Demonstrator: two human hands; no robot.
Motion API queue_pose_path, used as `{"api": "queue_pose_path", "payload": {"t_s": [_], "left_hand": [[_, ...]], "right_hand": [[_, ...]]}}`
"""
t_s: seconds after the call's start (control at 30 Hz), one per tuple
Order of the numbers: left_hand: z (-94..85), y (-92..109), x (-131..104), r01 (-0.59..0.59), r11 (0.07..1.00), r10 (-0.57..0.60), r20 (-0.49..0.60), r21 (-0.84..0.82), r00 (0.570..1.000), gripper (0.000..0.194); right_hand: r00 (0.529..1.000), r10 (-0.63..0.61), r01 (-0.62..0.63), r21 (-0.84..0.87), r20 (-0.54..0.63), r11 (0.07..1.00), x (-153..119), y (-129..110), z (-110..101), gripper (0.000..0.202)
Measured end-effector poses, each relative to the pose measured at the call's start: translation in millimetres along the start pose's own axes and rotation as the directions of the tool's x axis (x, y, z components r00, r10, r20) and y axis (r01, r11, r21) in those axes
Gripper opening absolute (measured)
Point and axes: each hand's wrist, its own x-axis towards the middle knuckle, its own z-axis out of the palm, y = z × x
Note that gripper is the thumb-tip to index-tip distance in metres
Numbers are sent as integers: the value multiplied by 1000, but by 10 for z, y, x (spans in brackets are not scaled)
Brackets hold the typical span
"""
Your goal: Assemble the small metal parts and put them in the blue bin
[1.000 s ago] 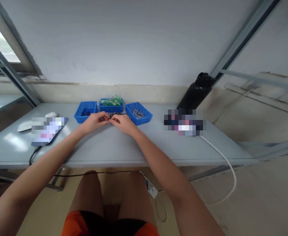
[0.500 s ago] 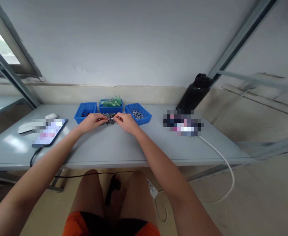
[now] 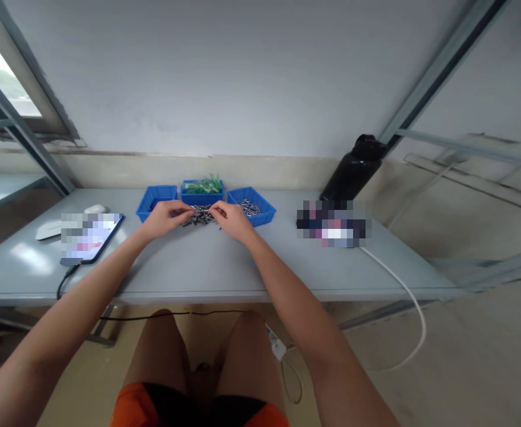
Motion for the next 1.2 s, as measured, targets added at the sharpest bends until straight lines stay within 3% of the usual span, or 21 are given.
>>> {"api": "queue_pose_path", "payload": {"t_s": [0.2,0.37,0.53,0.73,0.87,1.2], "left_hand": [[41,56,3,19,998,-24,-81,-61,996,28],[140,71,-6,-15,986,8,-45,-168,999,30],[142,63,8,-121,991,119,-29,-65,992,23],[96,45,-2,39,999,-40,55,27,998,21],[113,10,-4,-32,994,13,178,104,984,20],[122,-30,3,-119,976,83,195,182,977,19]], "right_hand": [[996,0,-3,31,93,1000,-10,-13,41,26],[988,-38,21,112,151,993,-20,-32,85,30],[981,-50,16,173,190,985,-33,-61,87,31],[989,6,-23,111,151,994,-23,-24,35,33],[989,-6,-8,94,151,996,-29,-19,30,33],[974,-37,31,29,223,999,-31,-11,41,31]]}}
